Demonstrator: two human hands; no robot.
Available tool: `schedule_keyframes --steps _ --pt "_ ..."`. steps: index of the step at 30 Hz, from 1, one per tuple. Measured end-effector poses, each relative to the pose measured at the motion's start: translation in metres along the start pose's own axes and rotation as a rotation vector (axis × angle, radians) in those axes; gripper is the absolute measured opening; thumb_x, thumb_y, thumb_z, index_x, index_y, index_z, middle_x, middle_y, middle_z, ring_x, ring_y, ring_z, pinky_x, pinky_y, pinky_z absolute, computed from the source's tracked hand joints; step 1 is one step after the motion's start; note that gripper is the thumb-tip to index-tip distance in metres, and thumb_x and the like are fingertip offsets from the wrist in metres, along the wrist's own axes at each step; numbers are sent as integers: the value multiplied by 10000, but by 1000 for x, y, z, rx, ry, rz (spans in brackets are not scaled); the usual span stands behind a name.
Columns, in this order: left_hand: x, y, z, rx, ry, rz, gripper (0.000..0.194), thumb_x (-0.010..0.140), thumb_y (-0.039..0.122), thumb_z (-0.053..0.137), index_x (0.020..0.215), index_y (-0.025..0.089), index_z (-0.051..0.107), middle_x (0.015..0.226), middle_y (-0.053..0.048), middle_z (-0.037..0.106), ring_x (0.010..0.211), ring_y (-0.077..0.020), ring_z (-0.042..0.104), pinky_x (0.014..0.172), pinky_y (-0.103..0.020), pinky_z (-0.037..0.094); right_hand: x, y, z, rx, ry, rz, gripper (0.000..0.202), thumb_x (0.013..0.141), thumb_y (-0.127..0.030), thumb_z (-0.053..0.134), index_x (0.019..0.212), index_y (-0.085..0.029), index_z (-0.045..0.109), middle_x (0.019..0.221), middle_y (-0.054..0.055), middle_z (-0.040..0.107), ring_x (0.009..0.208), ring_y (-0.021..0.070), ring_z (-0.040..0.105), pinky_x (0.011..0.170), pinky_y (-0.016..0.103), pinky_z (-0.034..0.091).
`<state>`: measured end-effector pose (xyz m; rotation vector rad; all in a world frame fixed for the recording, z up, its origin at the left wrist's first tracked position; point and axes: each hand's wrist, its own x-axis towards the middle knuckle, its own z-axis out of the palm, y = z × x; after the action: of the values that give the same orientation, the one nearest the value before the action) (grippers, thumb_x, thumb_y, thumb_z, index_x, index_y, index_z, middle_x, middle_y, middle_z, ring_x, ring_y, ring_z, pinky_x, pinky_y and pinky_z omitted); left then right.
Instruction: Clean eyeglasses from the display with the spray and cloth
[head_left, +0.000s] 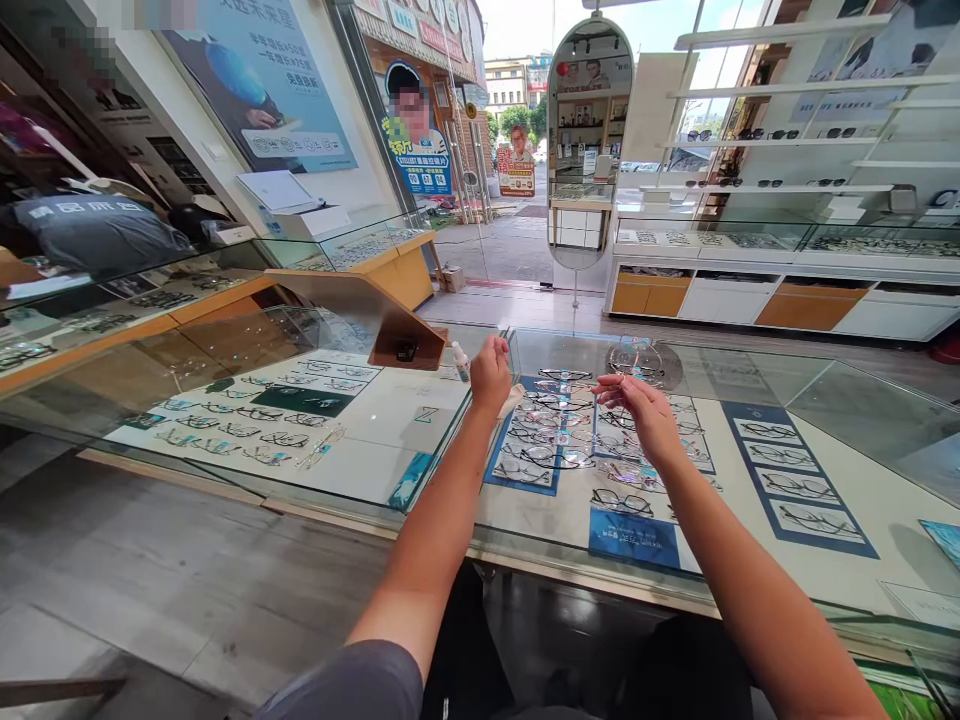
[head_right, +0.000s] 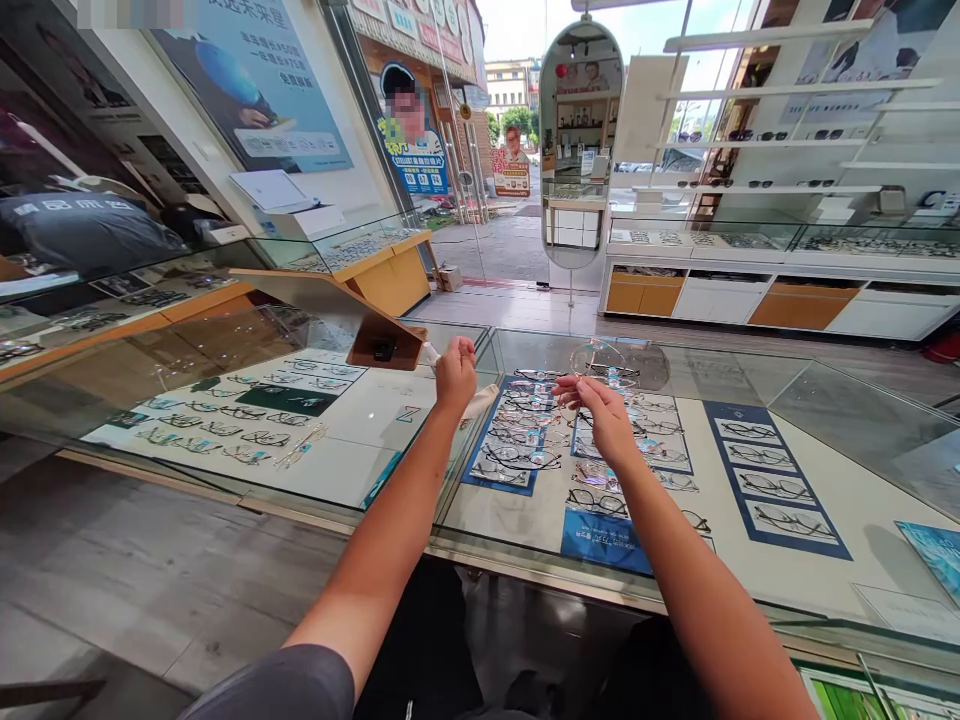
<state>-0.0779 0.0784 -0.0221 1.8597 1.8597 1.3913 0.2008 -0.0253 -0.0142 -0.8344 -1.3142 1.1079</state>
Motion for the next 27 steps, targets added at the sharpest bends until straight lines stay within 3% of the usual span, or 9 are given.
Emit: schedule_keyframes --steps 3,8,10,13,15,17,21,27 --pt "4 -2 -6 87 -157 -22 449 1162 400 317 950 215 667 750 -48 648 751 -233 637 742 -330 394 0 0 0 -19 1 12 454 989 -629 676 1134 -226 826 1097 97 820 938 243 712 872 395 536" --pt "5 -8 -11 179 -301 -56 602 1133 569 393 703 212 617 672 -61 599 759 -250 636 722 -334 373 1 2 -1 -23 -5 16 451 994 -625 675 1139 -226 829 1101 95 821 932 239 714 872 392 535" --pt "5 -12 -11 237 -373 -96 506 1099 522 521 726 207 651 684 -59 624 768 -254 644 756 -337 396 1 2 -1 -12 -4 15 433 999 -609 679 1138 -229 832 1096 91 822 925 235 712 876 391 530" --pt "5 -22 -10 293 -462 -163 231 886 326 837 751 211 689 715 -58 681 807 -276 681 801 -345 426 1 2 -1 -5 -8 19 430 1000 -601 679 1138 -224 833 1095 92 822 927 236 717 873 390 529" --pt "5 -28 -8 324 -517 -197 225 774 249 907 717 216 692 726 -68 705 817 -292 697 804 -353 437 1 2 0 -8 -10 17 440 998 -604 675 1137 -217 831 1096 98 822 929 239 718 866 389 530" --pt "6 -32 -6 335 -563 -205 219 762 252 905 693 221 699 749 -77 729 806 -292 701 792 -359 445 0 1 1 -14 -12 15 442 997 -604 674 1137 -215 830 1098 101 822 930 239 717 868 388 531" --pt "9 -34 -7 320 -578 -185 145 768 278 871 757 235 733 810 -67 759 798 -266 690 755 -338 451 1 0 2 -25 -13 16 450 992 -619 671 1132 -221 827 1100 100 820 940 240 717 873 386 535" --pt "15 -34 -18 222 -471 -162 188 843 316 794 755 226 655 830 -68 747 789 -245 646 740 -338 446 3 1 3 -20 -22 24 466 975 -649 686 1120 -228 824 1088 92 825 917 235 724 859 381 530"
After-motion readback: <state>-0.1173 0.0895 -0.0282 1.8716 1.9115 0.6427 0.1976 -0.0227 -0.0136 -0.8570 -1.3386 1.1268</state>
